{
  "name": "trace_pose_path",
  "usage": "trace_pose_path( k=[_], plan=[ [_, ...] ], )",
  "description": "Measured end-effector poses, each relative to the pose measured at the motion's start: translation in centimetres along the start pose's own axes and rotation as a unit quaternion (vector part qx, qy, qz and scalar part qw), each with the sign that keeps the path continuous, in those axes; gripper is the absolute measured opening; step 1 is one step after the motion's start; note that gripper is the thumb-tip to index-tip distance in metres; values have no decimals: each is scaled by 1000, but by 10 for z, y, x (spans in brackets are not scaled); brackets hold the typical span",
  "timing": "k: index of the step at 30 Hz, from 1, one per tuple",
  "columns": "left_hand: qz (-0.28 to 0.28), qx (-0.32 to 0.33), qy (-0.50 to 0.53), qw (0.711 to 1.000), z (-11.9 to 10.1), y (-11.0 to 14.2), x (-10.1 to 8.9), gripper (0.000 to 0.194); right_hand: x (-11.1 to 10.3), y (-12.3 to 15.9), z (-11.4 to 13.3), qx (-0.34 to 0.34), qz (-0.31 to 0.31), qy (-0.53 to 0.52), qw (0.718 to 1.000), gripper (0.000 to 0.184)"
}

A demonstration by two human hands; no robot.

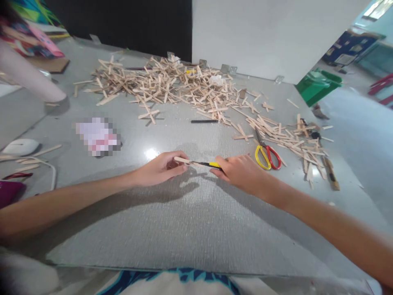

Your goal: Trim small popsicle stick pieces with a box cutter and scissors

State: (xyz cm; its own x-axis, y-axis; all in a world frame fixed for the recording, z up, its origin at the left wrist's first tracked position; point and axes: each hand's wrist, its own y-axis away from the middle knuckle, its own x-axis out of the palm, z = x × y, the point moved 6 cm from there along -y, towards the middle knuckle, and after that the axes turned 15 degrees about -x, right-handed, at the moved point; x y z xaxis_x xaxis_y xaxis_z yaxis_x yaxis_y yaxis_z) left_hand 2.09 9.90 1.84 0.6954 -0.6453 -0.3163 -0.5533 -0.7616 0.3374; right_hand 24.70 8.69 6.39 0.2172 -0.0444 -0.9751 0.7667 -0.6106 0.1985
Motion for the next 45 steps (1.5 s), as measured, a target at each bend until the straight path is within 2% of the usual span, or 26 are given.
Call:
trace_pose_path(
  k=[3,5,7,9,13,16,18,22,25,29,32,34,38,39,42,45],
  plan=[
    [32,-4,111,993,4,1,9,45,0,6,7,52,-20,-142,988,37],
    [24,9,145,989,7,2,15,55,2,9,18,69,-24,-247,966,26],
    [-8,28,126,992,10,4,18,55,3,12,29,86,-27,-327,941,13],
    [-40,49,87,994,12,6,20,49,2,14,41,85,-34,-372,924,9],
    [-55,75,50,994,16,6,21,50,-5,13,55,63,-69,-400,912,15],
    [-52,67,37,996,19,5,19,58,-2,11,52,83,-55,-474,875,30],
    [-42,66,26,997,19,5,21,63,-3,11,46,89,-54,-496,862,34],
    [3,86,35,996,17,8,28,79,-19,14,38,67,-73,-456,884,30],
    [28,79,43,996,19,8,33,81,-23,17,50,52,-51,-448,891,33],
    [59,87,45,993,23,4,35,79,3,19,80,74,10,-458,886,29],
    [74,118,48,989,25,3,35,81,11,17,82,99,-27,-425,899,25],
    [84,133,49,986,26,4,35,82,2,14,71,104,-27,-439,892,26],
    [94,132,50,986,27,5,36,79,-19,10,52,91,32,-527,844,38],
    [94,129,55,986,26,5,35,79,-18,8,53,89,33,-524,846,37],
    [104,122,73,984,25,5,35,79,0,4,69,110,-32,-439,891,28],
    [115,132,71,982,24,5,34,84,24,7,86,172,-51,-405,896,37]
  ],
)
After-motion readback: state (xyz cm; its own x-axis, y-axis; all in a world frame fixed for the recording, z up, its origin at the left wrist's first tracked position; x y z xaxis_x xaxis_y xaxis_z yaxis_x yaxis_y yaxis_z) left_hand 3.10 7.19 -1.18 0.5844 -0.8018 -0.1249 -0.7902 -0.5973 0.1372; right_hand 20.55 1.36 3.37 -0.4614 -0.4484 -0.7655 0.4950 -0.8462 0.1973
